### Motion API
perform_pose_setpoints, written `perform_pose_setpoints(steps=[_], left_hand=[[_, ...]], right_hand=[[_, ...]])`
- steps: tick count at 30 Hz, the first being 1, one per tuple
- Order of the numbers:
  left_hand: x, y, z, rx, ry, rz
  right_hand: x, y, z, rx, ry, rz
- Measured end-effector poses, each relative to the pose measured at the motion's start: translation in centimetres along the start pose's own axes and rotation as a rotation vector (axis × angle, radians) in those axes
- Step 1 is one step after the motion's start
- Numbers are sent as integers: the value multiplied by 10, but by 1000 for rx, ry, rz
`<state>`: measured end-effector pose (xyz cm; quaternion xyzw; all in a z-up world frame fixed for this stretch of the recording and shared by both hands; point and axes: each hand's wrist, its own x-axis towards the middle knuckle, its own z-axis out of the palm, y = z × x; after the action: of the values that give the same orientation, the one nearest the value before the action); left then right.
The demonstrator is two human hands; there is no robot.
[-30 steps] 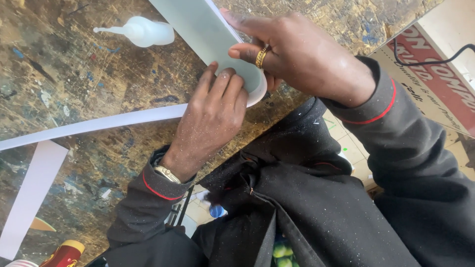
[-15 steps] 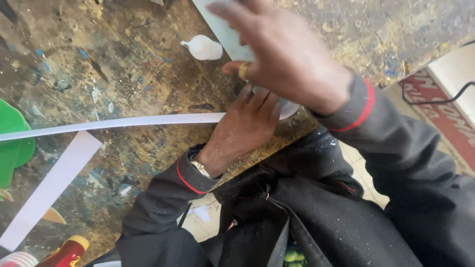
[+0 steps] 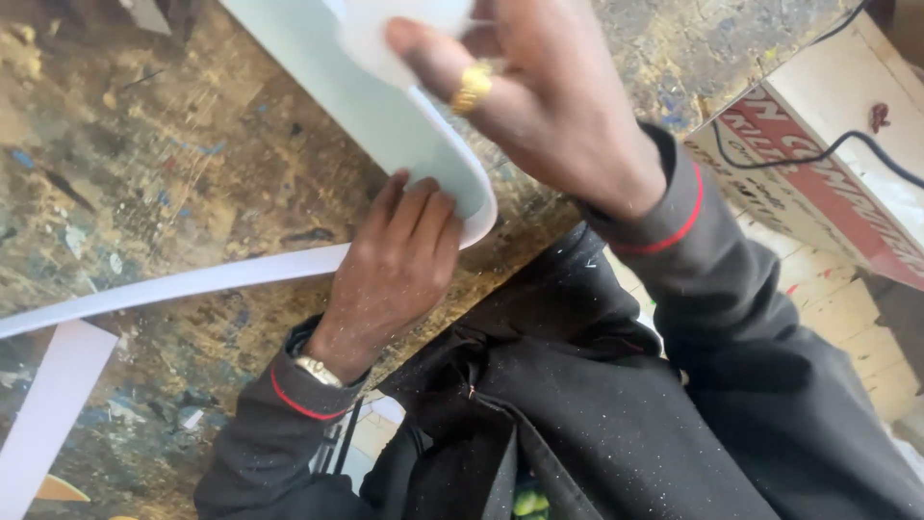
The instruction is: Assembling a channel letter by gluing a white plastic return strip to the base component.
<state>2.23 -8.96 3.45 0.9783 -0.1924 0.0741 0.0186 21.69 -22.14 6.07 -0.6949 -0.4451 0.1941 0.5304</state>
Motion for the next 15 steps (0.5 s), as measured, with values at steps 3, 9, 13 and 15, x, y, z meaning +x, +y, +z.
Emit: perform_pose_setpoints(steps=[3,9,13,15], left_hand=[[7,1,-6,-40,-49,-13],[18,4,-10,-157,-47,-82],[24,5,-14,-187,-78,-97],[25,5,-15,-172,-79,-96]], right_hand=[[-44,17,-3,92,286,148],[-114,30,1,27,397,307],[-138,16,-4,261,158,407],[-152,16,-1,64,55,469]])
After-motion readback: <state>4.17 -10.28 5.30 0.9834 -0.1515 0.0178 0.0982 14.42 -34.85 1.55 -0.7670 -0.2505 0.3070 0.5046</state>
